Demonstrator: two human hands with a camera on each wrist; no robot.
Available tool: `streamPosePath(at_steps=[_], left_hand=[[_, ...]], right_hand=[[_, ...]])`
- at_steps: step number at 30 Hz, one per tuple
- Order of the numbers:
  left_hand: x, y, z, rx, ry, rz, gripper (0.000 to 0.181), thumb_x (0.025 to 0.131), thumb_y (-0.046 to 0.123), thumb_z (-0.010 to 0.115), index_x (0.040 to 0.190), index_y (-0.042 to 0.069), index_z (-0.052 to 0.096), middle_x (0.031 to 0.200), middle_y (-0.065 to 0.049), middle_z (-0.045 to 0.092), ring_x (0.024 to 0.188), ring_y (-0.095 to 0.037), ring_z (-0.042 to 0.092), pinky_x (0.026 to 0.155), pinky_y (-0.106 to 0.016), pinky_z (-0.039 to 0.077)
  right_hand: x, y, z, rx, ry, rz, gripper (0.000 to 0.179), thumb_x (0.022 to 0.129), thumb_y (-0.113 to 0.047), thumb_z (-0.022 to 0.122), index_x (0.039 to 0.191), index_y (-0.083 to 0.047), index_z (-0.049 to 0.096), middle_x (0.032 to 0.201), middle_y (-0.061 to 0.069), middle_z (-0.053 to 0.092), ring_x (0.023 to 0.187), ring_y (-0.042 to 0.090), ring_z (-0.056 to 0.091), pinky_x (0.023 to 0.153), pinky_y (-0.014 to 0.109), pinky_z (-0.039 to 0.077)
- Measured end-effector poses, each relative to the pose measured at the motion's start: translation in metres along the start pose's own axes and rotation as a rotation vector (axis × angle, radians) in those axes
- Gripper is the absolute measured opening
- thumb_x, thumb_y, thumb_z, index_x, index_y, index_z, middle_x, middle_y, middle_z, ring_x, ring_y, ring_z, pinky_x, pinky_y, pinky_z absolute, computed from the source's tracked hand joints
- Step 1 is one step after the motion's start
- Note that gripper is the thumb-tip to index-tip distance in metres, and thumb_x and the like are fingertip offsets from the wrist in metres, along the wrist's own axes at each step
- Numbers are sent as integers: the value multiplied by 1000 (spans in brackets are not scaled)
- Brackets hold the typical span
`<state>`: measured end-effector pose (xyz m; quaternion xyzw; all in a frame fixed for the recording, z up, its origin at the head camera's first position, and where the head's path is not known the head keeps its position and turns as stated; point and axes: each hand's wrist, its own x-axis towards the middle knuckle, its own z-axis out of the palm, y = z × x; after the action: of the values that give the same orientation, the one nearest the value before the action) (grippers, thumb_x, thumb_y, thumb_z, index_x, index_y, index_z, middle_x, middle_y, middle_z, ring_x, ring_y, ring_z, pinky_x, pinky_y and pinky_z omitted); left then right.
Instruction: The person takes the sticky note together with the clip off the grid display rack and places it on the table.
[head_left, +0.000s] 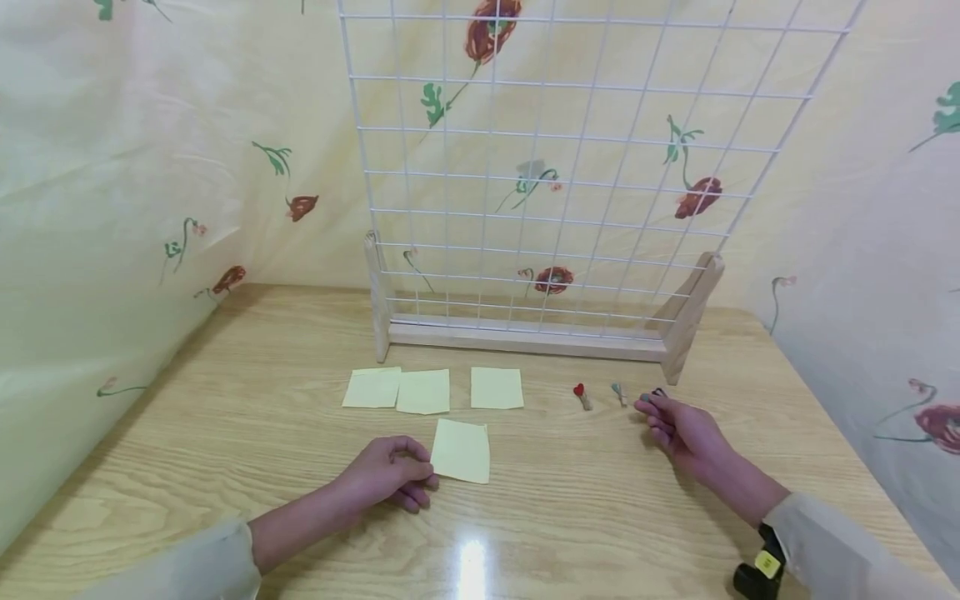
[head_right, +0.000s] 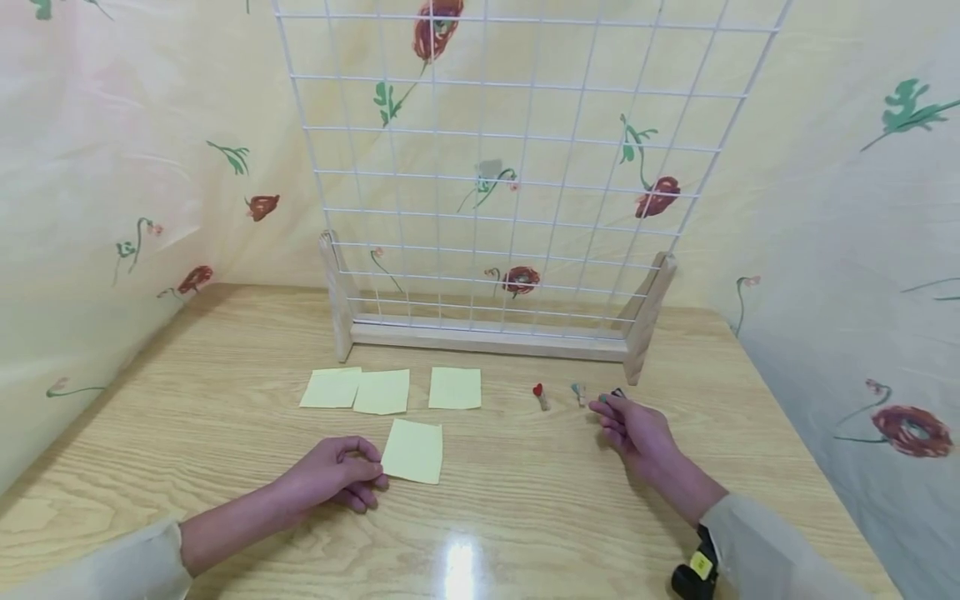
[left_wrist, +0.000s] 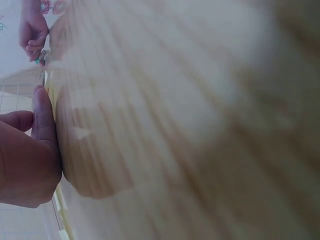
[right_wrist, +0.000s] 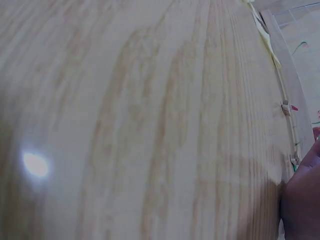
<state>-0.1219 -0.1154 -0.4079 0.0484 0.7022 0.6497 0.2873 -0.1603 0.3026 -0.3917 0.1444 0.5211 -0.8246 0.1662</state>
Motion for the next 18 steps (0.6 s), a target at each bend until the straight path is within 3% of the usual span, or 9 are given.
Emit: streamPosePath(at_steps=[18], left_hand=[[-4,-1,-2,-4,1,4,18,85,14,54,91,-2,51,82,-14,64,68,-21,63,63,-34,55]], right_hand=[[-3,0,-1,47,-4,-3,27,97,-18,37,96,-11,63,87,-2,68,68,4,57,60,14,49]])
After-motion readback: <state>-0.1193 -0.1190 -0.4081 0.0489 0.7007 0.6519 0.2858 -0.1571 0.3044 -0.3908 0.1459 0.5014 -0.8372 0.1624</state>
